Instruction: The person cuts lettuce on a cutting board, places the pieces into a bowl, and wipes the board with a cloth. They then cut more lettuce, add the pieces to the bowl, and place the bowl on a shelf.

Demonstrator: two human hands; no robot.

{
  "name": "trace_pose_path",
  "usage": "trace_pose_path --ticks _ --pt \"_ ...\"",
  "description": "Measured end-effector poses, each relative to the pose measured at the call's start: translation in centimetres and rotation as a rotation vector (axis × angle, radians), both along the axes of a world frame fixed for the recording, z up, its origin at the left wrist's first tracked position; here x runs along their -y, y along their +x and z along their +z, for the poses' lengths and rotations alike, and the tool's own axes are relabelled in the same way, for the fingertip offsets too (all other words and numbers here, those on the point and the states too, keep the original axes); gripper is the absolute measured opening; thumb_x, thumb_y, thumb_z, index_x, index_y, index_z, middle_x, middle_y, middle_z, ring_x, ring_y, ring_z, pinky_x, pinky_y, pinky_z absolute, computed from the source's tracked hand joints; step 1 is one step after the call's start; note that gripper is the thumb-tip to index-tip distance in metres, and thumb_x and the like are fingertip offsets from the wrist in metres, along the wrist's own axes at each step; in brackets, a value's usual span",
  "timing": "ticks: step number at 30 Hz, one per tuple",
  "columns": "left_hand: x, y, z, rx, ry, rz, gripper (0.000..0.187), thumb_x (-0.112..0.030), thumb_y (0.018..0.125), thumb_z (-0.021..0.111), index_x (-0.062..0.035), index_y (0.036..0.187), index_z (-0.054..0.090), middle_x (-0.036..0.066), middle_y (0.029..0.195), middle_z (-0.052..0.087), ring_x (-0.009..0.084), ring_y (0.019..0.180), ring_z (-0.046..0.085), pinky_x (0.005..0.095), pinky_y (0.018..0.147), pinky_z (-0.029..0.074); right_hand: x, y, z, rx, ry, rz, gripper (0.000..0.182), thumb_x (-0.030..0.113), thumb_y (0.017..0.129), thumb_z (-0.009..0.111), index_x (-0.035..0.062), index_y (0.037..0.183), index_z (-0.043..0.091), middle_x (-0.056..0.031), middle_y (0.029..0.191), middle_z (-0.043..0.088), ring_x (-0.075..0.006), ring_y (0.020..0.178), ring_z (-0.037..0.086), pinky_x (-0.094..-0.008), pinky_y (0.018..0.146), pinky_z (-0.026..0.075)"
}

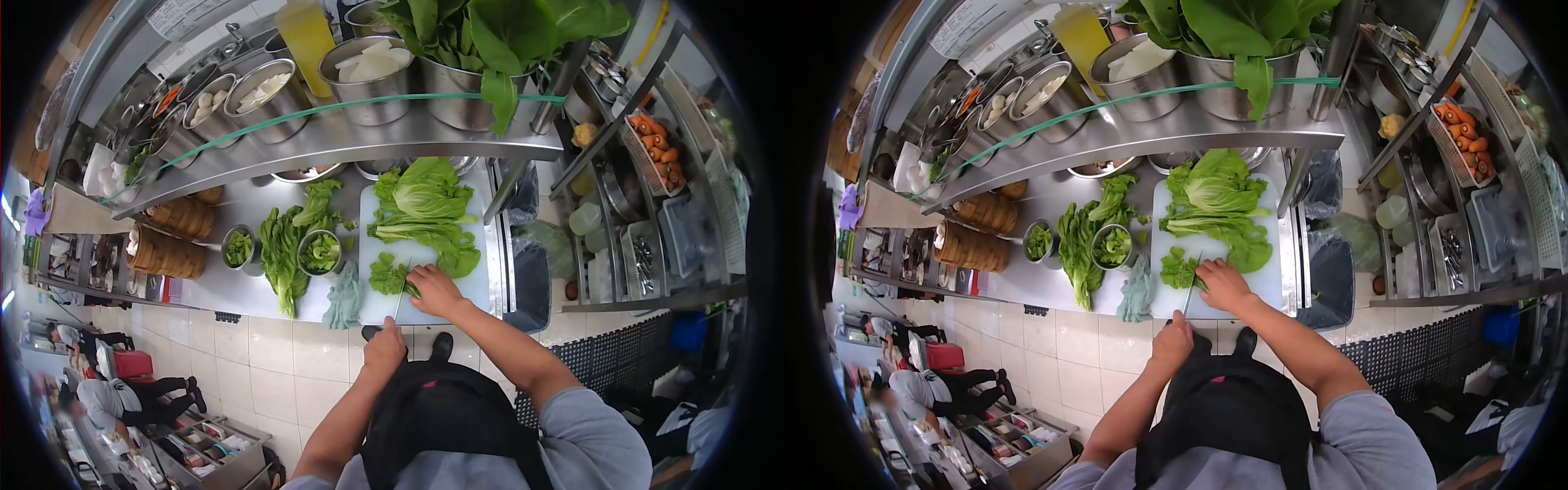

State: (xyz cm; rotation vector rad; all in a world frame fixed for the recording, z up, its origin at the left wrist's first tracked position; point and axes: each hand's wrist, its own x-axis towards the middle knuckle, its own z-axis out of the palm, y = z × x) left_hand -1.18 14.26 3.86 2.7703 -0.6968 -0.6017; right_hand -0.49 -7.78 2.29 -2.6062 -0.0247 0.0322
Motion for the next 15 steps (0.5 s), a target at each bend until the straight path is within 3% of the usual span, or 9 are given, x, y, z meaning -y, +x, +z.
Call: trace_pose_path --ticks 1,3,6,9,15 --pt "0.2 0.8 -0.2 0.042 -0.019 -0.034 0.026 -0.028 0.105 0.054 -0.0030 0.114 0.051 0.025 0.076 0.072 0.0451 0.071 0.074 0.0559 0.063 0.060 0.2 -0.5 0.4 -0.001 -0.002 -0.002 0.054 0.027 0.077 0.082 0.0040 0.122 0.062 -0.0147 0.123 0.062 -0.0355 0.117 0.059 -0.0481 0.100 0.049" --pt "0.1 1.8 0.3 0.083 -0.047 -0.059 0.027 -0.028 0.105 0.054 -0.0029 0.114 0.051 0.025 0.076 0.072 0.0449 0.070 0.073 0.0557 0.062 0.060 1.1 -1.9 1.6 0.190 0.149 -0.057 0.072 0.036 0.073 0.088 0.0034 0.130 0.058 -0.0193 0.131 0.060 -0.0398 0.126 0.056 -0.0496 0.109 0.045" --pt "-0.7 1.9 4.0 0.074 -0.005 -0.102 0.026 -0.028 0.105 0.055 -0.0028 0.112 0.051 0.025 0.075 0.072 0.0452 0.069 0.073 0.0548 0.061 0.060 2.6 -4.1 2.9 0.081 0.168 -0.112 0.085 0.041 0.070 0.091 0.0029 0.137 0.055 -0.0228 0.136 0.058 -0.0431 0.131 0.053 -0.0497 0.114 0.041" --pt "-0.8 0.0 6.5 0.056 -0.009 -0.109 0.030 -0.027 0.104 0.055 -0.0009 0.118 0.052 0.026 0.075 0.071 0.0468 0.069 0.072 0.0551 0.064 0.060 3.1 -5.1 1.8 0.010 0.118 -0.098 0.080 0.038 0.071 0.090 0.0031 0.135 0.056 -0.0219 0.132 0.059 -0.0421 0.128 0.054 -0.0482 0.111 0.044" --pt "2.4 -1.6 0.8 -0.074 -0.025 -0.051 0.030 -0.029 0.104 0.054 -0.0019 0.117 0.051 0.029 0.080 0.072 0.0485 0.077 0.073 0.0578 0.069 0.060 2.4 -4.8 0.7 0.004 0.150 0.029 0.071 0.026 0.074 0.087 0.0017 0.133 0.055 -0.0204 0.125 0.059 -0.0411 0.121 0.057 -0.0468 0.103 0.049"
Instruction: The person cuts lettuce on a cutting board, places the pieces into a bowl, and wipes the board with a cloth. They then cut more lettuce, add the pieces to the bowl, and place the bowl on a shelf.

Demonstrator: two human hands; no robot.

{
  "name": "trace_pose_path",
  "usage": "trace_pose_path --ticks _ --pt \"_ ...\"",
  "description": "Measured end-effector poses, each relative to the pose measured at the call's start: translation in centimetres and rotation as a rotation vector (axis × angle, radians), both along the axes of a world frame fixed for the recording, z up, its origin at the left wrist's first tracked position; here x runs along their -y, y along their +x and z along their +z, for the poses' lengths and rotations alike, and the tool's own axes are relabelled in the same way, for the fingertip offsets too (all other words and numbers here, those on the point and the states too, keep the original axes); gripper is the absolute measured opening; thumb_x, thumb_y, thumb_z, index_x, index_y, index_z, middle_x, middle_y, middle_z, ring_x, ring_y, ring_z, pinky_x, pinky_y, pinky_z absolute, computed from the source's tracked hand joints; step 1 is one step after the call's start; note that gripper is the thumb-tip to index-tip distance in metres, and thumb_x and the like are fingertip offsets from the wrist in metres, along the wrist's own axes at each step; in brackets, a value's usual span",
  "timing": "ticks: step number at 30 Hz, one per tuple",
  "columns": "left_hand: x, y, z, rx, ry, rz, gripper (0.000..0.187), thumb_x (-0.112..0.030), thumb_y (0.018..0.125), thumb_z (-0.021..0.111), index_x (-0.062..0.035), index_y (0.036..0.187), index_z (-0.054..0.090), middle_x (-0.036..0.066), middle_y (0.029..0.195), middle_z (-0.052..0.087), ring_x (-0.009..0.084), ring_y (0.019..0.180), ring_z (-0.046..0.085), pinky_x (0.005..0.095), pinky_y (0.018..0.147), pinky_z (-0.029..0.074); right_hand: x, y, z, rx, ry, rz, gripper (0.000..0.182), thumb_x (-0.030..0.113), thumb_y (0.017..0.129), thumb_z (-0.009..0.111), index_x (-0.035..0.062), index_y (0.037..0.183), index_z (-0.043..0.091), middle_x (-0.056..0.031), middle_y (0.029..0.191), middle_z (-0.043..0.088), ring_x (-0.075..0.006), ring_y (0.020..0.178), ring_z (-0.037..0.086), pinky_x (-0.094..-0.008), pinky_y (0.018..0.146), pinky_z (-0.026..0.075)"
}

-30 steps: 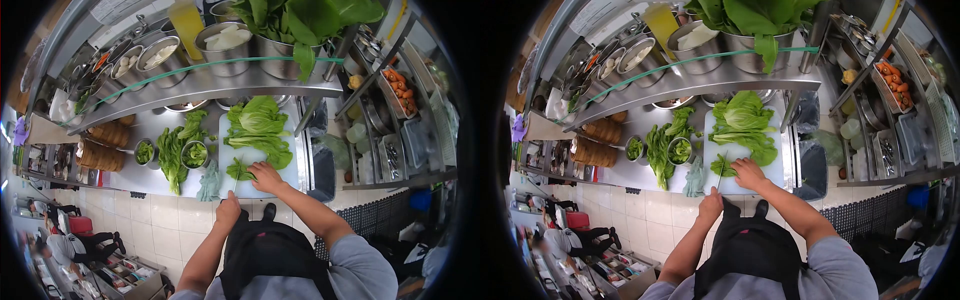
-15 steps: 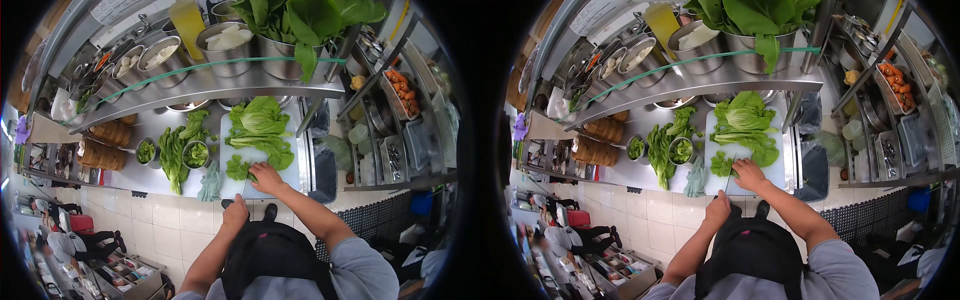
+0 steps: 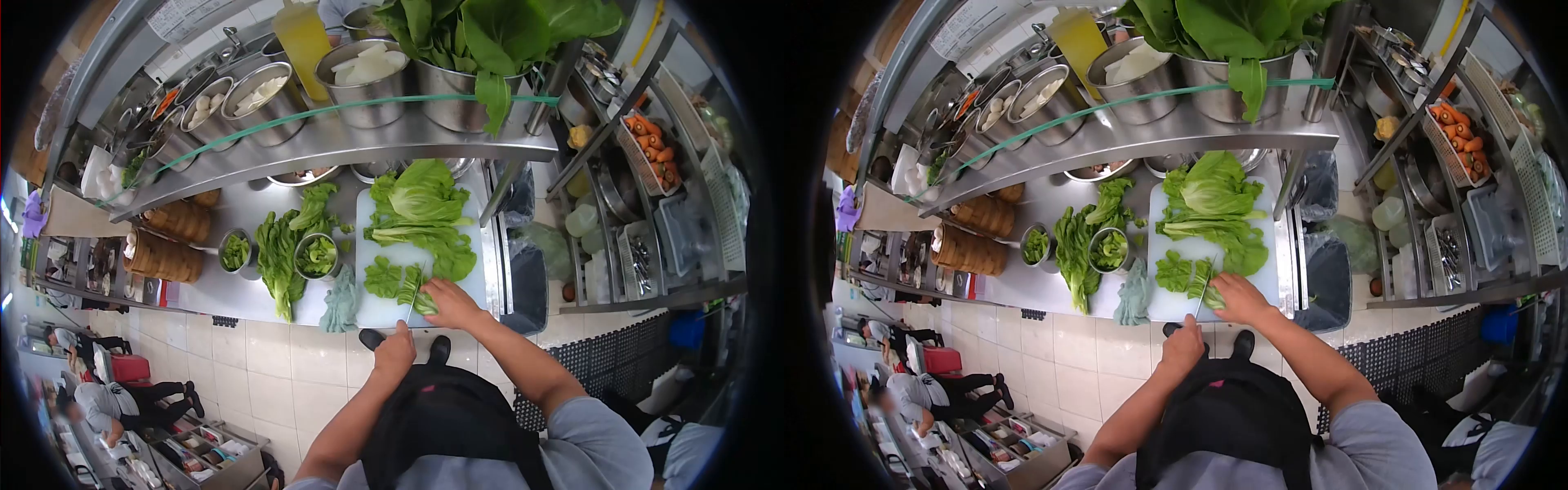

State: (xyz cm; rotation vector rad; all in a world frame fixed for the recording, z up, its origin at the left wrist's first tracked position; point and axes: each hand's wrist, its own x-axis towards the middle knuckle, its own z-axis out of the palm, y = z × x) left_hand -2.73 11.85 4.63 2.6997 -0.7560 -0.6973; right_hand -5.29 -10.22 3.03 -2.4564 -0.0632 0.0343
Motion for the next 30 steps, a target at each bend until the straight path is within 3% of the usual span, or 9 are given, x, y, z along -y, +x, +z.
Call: trace_pose_path --ticks 7,10,14,16,21,25,30 --pt "-1.6 2.8 -0.4 0.063 -0.024 -0.014 0.029 -0.031 0.104 0.055 -0.0032 0.112 0.051 0.027 0.079 0.072 0.0466 0.076 0.074 0.0576 0.068 0.059 1.1 0.3 -0.4 0.052 0.051 -0.013 0.073 0.021 0.075 0.084 0.0019 0.138 0.053 -0.0231 0.131 0.054 -0.0431 0.124 0.056 -0.0470 0.108 0.048" --pt "-2.8 2.7 -0.3 0.087 -0.014 0.016 0.030 -0.031 0.104 0.056 -0.0024 0.112 0.052 0.028 0.079 0.071 0.0475 0.076 0.073 0.0583 0.071 0.059 2.9 2.6 -1.0 0.074 0.026 -0.230 0.071 0.018 0.076 0.082 0.0035 0.139 0.053 -0.0241 0.132 0.054 -0.0438 0.124 0.056 -0.0458 0.109 0.048" --pt "-2.9 3.1 0.4 0.060 -0.010 0.023 0.030 -0.031 0.105 0.055 -0.0018 0.114 0.052 0.028 0.081 0.071 0.0485 0.077 0.072 0.0595 0.072 0.058 2.7 3.9 -0.4 -0.024 0.047 -0.229 0.070 0.018 0.076 0.081 0.0017 0.138 0.053 -0.0239 0.136 0.052 -0.0438 0.125 0.056 -0.0454 0.109 0.048" --pt "-2.8 3.1 0.9 0.048 -0.007 0.025 0.030 -0.031 0.105 0.055 -0.0018 0.113 0.052 0.028 0.081 0.071 0.0484 0.077 0.072 0.0595 0.072 0.058 -0.2 3.2 -0.2 0.105 0.090 0.003 0.078 0.021 0.074 0.086 0.0000 0.139 0.051 -0.0236 0.136 0.053 -0.0439 0.124 0.056 -0.0460 0.108 0.048" --pt "-4.1 2.5 4.6 0.131 0.007 0.041 0.028 -0.030 0.105 0.055 -0.0035 0.113 0.053 0.025 0.075 0.071 0.0462 0.071 0.073 0.0575 0.065 0.059 -1.9 1.7 2.1 0.059 0.098 -0.162 0.095 0.027 0.067 0.095 0.0004 0.143 0.045 -0.0230 0.134 0.054 -0.0432 0.126 0.054 -0.0469 0.108 0.047" --pt "-3.7 0.9 6.0 0.111 0.042 -0.021 0.027 -0.031 0.105 0.054 -0.0040 0.111 0.053 0.024 0.073 0.071 0.0451 0.068 0.073 0.0569 0.062 0.059 -1.7 0.7 0.9 0.016 0.104 -0.178 0.083 0.025 0.070 0.092 0.0006 0.137 0.050 -0.0222 0.129 0.057 -0.0430 0.122 0.057 -0.0465 0.106 0.048" --pt "-2.5 -0.6 1.9 0.087 0.026 -0.029 0.024 -0.029 0.105 0.054 -0.0047 0.108 0.052 0.024 0.074 0.072 0.0444 0.070 0.074 0.0573 0.063 0.059 -1.1 1.2 -2.4 0.102 0.007 -0.066 0.069 0.022 0.071 0.091 0.0020 0.128 0.057 -0.0209 0.123 0.060 -0.0420 0.117 0.059 -0.0459 0.103 0.050"
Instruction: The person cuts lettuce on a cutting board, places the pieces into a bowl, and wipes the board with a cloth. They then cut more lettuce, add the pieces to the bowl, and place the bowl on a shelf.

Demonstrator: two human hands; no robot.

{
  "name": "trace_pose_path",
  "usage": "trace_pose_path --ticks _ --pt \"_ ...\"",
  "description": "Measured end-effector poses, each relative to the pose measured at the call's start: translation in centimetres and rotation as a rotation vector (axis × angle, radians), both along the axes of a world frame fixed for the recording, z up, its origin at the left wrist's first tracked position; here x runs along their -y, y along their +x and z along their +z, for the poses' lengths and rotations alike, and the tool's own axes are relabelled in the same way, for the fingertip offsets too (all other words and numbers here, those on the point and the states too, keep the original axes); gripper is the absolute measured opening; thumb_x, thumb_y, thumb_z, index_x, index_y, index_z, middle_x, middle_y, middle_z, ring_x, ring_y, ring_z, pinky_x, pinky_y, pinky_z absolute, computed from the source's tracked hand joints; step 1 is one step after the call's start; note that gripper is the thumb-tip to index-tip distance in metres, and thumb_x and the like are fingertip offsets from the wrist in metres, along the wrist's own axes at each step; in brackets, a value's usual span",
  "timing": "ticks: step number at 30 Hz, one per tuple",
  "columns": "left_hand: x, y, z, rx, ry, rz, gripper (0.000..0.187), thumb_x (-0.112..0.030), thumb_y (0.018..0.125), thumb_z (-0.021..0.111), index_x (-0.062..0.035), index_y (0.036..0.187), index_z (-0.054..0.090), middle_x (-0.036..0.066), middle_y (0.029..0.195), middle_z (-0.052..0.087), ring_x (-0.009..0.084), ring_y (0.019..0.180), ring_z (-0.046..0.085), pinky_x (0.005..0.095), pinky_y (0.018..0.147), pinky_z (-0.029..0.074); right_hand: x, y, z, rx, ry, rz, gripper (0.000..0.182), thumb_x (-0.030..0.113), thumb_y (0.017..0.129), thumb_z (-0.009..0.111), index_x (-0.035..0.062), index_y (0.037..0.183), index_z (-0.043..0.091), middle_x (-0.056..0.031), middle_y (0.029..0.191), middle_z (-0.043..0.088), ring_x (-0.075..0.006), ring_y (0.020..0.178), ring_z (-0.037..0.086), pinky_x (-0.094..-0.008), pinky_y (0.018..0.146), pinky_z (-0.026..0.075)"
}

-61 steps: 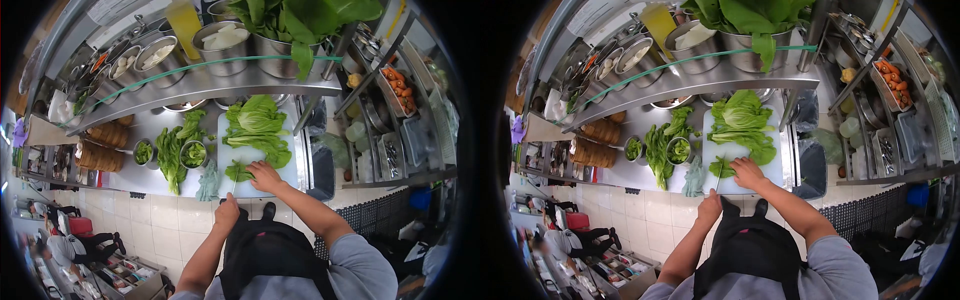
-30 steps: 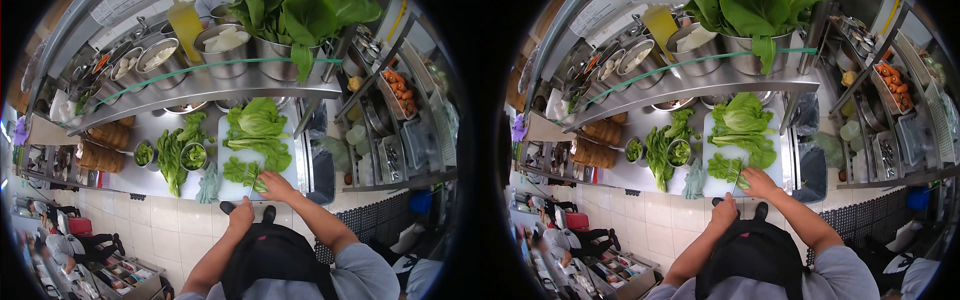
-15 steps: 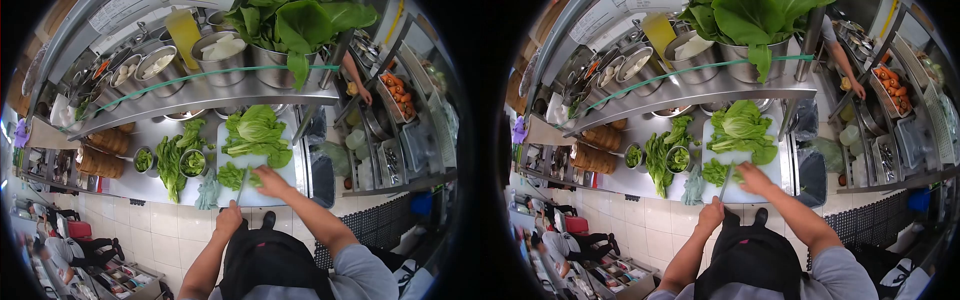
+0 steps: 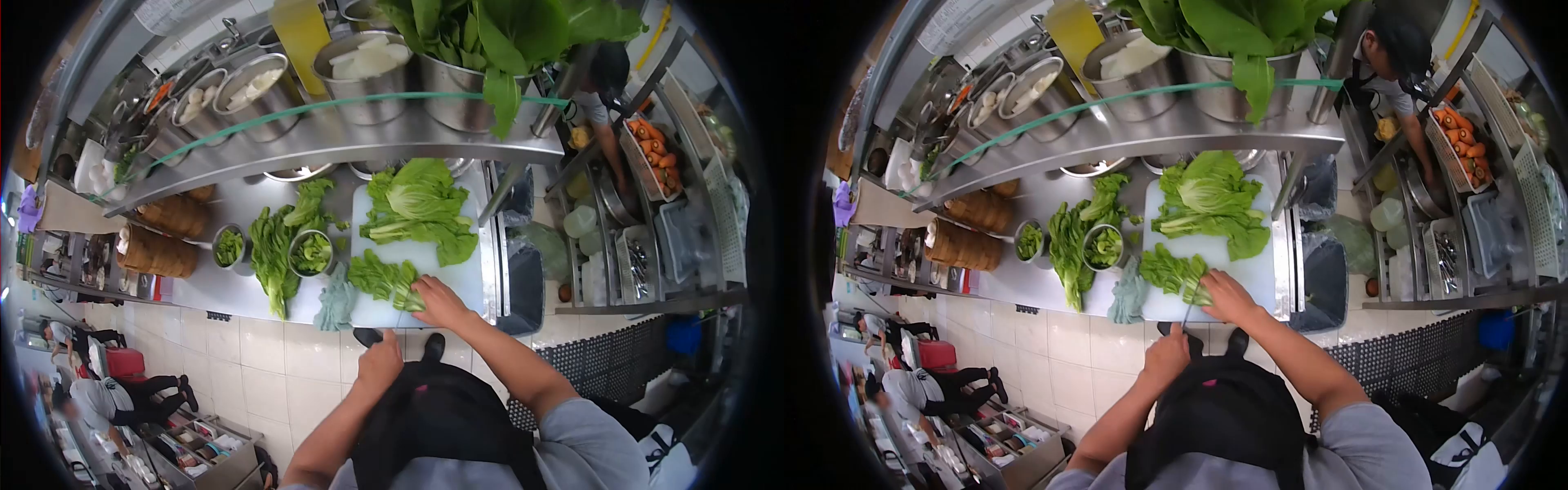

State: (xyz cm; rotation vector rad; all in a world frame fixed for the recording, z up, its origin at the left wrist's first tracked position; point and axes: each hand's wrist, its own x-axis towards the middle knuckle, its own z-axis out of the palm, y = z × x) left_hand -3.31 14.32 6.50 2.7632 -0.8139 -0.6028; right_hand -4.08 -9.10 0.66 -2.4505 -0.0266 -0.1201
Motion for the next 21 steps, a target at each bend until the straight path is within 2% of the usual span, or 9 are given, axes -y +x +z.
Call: trace_pose_path --ticks 4,6,10,13,15,16,18,21 --pt "1.8 1.6 -2.2 -0.034 -0.026 0.016 0.024 -0.028 0.104 0.054 -0.0049 0.109 0.052 0.025 0.074 0.072 0.0447 0.071 0.074 0.0568 0.063 0.059 0.3 0.6 1.1 -0.085 0.028 0.051 0.070 0.023 0.069 0.092 0.0030 0.127 0.058 -0.0204 0.123 0.060 -0.0421 0.116 0.060 -0.0459 0.103 0.050" --pt "2.5 2.8 -2.4 0.044 -0.046 -0.040 0.024 -0.028 0.104 0.054 -0.0050 0.110 0.051 0.024 0.074 0.072 0.0453 0.071 0.073 0.0563 0.064 0.059 0.4 0.0 2.3 -0.083 0.073 0.004 0.074 0.024 0.067 0.095 0.0030 0.127 0.057 -0.0195 0.123 0.059 -0.0422 0.117 0.059 -0.0464 0.103 0.050" --pt "1.0 3.3 1.2 0.026 -0.071 -0.056 0.025 -0.028 0.103 0.058 -0.0040 0.108 0.051 0.026 0.073 0.070 0.0468 0.068 0.072 0.0583 0.061 0.058 1.8 -3.0 4.4 0.070 0.149 -0.089 0.072 0.023 0.067 0.093 0.0029 0.126 0.057 -0.0202 0.120 0.061 -0.0422 0.117 0.059 -0.0469 0.103 0.049" --pt "0.1 1.0 4.0 -0.020 -0.026 -0.090 0.025 -0.028 0.103 0.058 -0.0039 0.108 0.051 0.026 0.072 0.070 0.0461 0.066 0.072 0.0580 0.060 0.058 2.3 -4.8 3.4 -0.081 0.055 -0.143 0.062 0.019 0.071 0.090 0.0037 0.122 0.059 -0.0179 0.115 0.061 -0.0411 0.112 0.059 -0.0466 0.100 0.050" --pt "0.1 -0.3 1.1 -0.049 -0.005 -0.077 0.025 -0.028 0.104 0.056 -0.0042 0.110 0.051 0.024 0.074 0.071 0.0457 0.068 0.072 0.0580 0.062 0.058 2.2 -5.0 2.1 -0.052 0.106 -0.098 0.044 0.013 0.077 0.085 0.0043 0.114 0.062 -0.0160 0.111 0.061 -0.0392 0.109 0.060 -0.0462 0.096 0.050" --pt "0.5 -0.7 0.0 -0.079 0.015 -0.063 0.024 -0.028 0.104 0.055 -0.0044 0.111 0.050 0.023 0.076 0.072 0.0453 0.070 0.073 0.0580 0.063 0.059 2.1 -5.0 1.8 -0.052 0.111 -0.100 0.044 0.013 0.077 0.085 0.0043 0.114 0.062 -0.0160 0.111 0.061 -0.0392 0.109 0.060 -0.0462 0.096 0.050" --pt "1.5 -0.2 -1.4 -0.058 -0.007 -0.061 0.025 -0.028 0.104 0.055 -0.0044 0.111 0.050 0.024 0.076 0.072 0.0452 0.071 0.073 0.0576 0.063 0.059 1.8 -4.9 1.5 -0.098 0.102 -0.066 0.030 0.007 0.080 0.080 0.0043 0.105 0.064 -0.0147 0.107 0.061 -0.0373 0.105 0.061 -0.0456 0.093 0.051" --pt "2.5 1.4 -1.0 -0.021 -0.006 -0.096 0.025 -0.028 0.105 0.055 -0.0045 0.112 0.050 0.024 0.075 0.072 0.0447 0.071 0.074 0.0563 0.062 0.060 1.9 -5.0 1.6 -0.096 0.101 -0.044 0.027 0.005 0.080 0.079 0.0038 0.103 0.065 -0.0146 0.108 0.059 -0.0374 0.105 0.062 -0.0464 0.091 0.052"
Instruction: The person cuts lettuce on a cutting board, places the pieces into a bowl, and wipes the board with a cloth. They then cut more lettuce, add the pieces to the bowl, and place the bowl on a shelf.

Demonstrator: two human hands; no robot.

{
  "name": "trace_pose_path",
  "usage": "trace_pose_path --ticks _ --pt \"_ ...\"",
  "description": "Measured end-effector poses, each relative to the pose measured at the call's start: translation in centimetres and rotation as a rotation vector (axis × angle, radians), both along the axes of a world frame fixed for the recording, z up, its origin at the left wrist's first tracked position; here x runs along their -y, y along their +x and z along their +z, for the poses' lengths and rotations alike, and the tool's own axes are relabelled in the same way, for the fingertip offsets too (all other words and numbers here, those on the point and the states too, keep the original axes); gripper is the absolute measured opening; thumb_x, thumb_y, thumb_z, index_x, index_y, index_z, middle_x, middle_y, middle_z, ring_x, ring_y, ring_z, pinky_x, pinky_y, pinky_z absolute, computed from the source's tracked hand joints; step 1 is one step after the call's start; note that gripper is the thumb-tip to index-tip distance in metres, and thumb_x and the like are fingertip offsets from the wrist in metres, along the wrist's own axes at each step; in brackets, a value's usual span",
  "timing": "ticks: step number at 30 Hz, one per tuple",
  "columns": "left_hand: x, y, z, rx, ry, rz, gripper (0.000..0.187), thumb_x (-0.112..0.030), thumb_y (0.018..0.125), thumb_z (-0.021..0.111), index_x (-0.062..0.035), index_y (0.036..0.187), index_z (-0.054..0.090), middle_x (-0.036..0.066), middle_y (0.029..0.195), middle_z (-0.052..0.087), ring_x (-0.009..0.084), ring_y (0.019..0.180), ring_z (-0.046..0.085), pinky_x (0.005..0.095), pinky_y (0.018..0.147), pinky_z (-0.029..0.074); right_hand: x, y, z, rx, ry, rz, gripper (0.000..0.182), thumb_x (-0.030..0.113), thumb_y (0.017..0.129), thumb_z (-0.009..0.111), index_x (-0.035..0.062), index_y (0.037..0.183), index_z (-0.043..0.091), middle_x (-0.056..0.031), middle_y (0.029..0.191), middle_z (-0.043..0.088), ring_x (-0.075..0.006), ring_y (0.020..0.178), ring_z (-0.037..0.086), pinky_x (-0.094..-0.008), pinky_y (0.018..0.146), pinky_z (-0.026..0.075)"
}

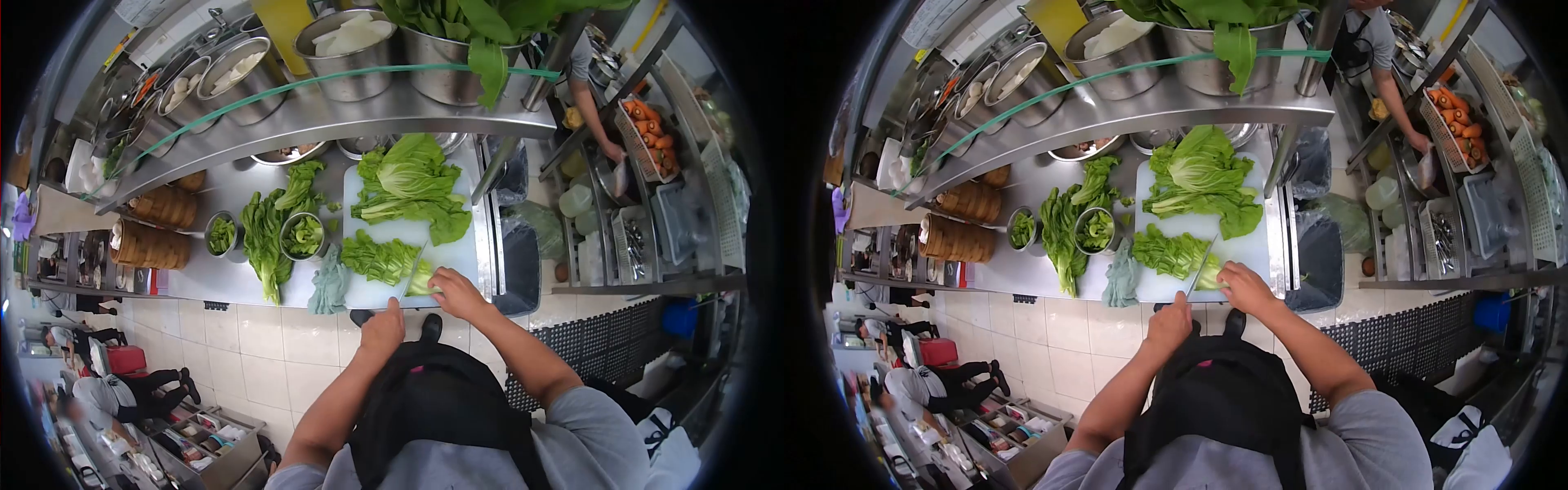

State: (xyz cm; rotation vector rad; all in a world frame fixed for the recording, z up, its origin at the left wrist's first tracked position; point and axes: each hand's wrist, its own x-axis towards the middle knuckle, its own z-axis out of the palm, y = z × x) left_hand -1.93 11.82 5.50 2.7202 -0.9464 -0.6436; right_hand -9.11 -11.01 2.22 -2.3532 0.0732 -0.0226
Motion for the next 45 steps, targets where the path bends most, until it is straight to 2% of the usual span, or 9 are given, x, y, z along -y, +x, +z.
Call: trace_pose_path --ticks 7,10,11,14,20,24,26,39,45 --pt "-1.5 -1.6 4.9 -0.058 0.024 -0.062 0.023 -0.026 0.103 0.057 -0.0041 0.108 0.051 0.025 0.072 0.070 0.0469 0.069 0.072 0.0592 0.062 0.058 0.0 0.0 0.8 -0.004 -0.001 -0.048 0.025 0.001 0.081 0.076 0.0040 0.105 0.068 -0.0144 0.115 0.056 -0.0367 0.104 0.063 -0.0455 0.090 0.055" --pt "-1.4 -2.8 -0.7 -0.058 -0.038 -0.053 0.025 -0.027 0.103 0.056 -0.0035 0.110 0.051 0.027 0.074 0.070 0.0478 0.069 0.072 0.0606 0.064 0.058 -0.8 0.7 0.9 -0.056 -0.030 -0.082 0.024 -0.001 0.081 0.074 0.0040 0.103 0.068 -0.0149 0.113 0.055 -0.0369 0.104 0.063 -0.0453 0.090 0.055" --pt "-1.2 -2.8 -2.2 -0.023 -0.012 -0.089 0.036 -0.024 0.105 0.048 0.0011 0.130 0.053 0.024 0.075 0.073 0.0433 0.069 0.074 0.0542 0.062 0.061 -0.9 1.0 0.2 0.061 -0.036 -0.048 0.021 -0.001 0.081 0.073 0.0038 0.101 0.067 -0.0150 0.111 0.055 -0.0371 0.104 0.063 -0.0456 0.090 0.055" --pt "0.6 -1.8 -1.6 -0.061 -0.045 -0.063 0.034 -0.025 0.105 0.049 -0.0001 0.128 0.053 0.026 0.079 0.073 0.0449 0.073 0.074 0.0569 0.064 0.059 0.2 0.3 -1.7 0.083 -0.131 0.071 0.014 0.000 0.082 0.068 0.0033 0.095 0.065 -0.0159 0.107 0.056 -0.0383 0.104 0.064 -0.0473 0.090 0.055" --pt "-0.5 -0.3 3.3 -0.051 -0.014 -0.121 0.030 -0.028 0.104 0.055 -0.0021 0.118 0.053 0.026 0.079 0.073 0.0455 0.072 0.073 0.0567 0.064 0.058 4.5 -4.9 5.9 0.023 0.007 -0.465 0.017 0.007 0.076 0.072 0.0053 0.092 0.067 -0.0172 0.100 0.059 -0.0393 0.097 0.064 -0.0468 0.087 0.054" --pt "-4.0 0.1 5.5 0.072 -0.024 0.057 0.028 -0.030 0.106 0.056 -0.0034 0.112 0.050 0.024 0.076 0.072 0.0458 0.070 0.072 0.0568 0.062 0.058 10.7 -10.0 2.7 0.063 -0.215 -0.672 0.019 0.006 0.073 0.078 0.0035 0.089 0.067 -0.0193 0.100 0.058 -0.0416 0.094 0.062 -0.0463 0.085 0.053" --pt "-5.8 1.0 5.8 0.095 -0.016 0.157 0.026 -0.030 0.106 0.055 -0.0045 0.111 0.049 0.023 0.076 0.072 0.0467 0.071 0.072 0.0567 0.061 0.058 11.1 -11.0 2.9 -0.026 -0.377 -0.689 0.042 0.014 0.075 0.084 0.0041 0.111 0.066 -0.0220 0.121 0.056 -0.0431 0.116 0.056 -0.0504 0.101 0.047" --pt "-4.8 -1.2 2.7 -0.002 0.041 0.156 0.025 -0.027 0.104 0.054 -0.0039 0.112 0.049 0.023 0.073 0.072 0.0426 0.068 0.074 0.0550 0.060 0.060 -2.0 5.0 0.0 0.120 -0.249 0.139 0.116 0.062 0.066 0.090 0.0153 0.160 0.040 -0.0225 0.168 0.024 -0.0501 0.152 0.026 -0.0576 0.127 0.026" --pt "-5.5 -0.9 3.8 -0.095 -0.010 0.089 0.020 -0.023 0.103 0.053 -0.0040 0.110 0.050 0.025 0.076 0.072 0.0447 0.071 0.074 0.0569 0.064 0.060 -2.0 9.4 0.7 0.191 -0.332 0.362 0.100 0.062 0.070 0.086 0.0218 0.155 0.050 -0.0181 0.165 0.033 -0.0463 0.152 0.030 -0.0572 0.126 0.027"
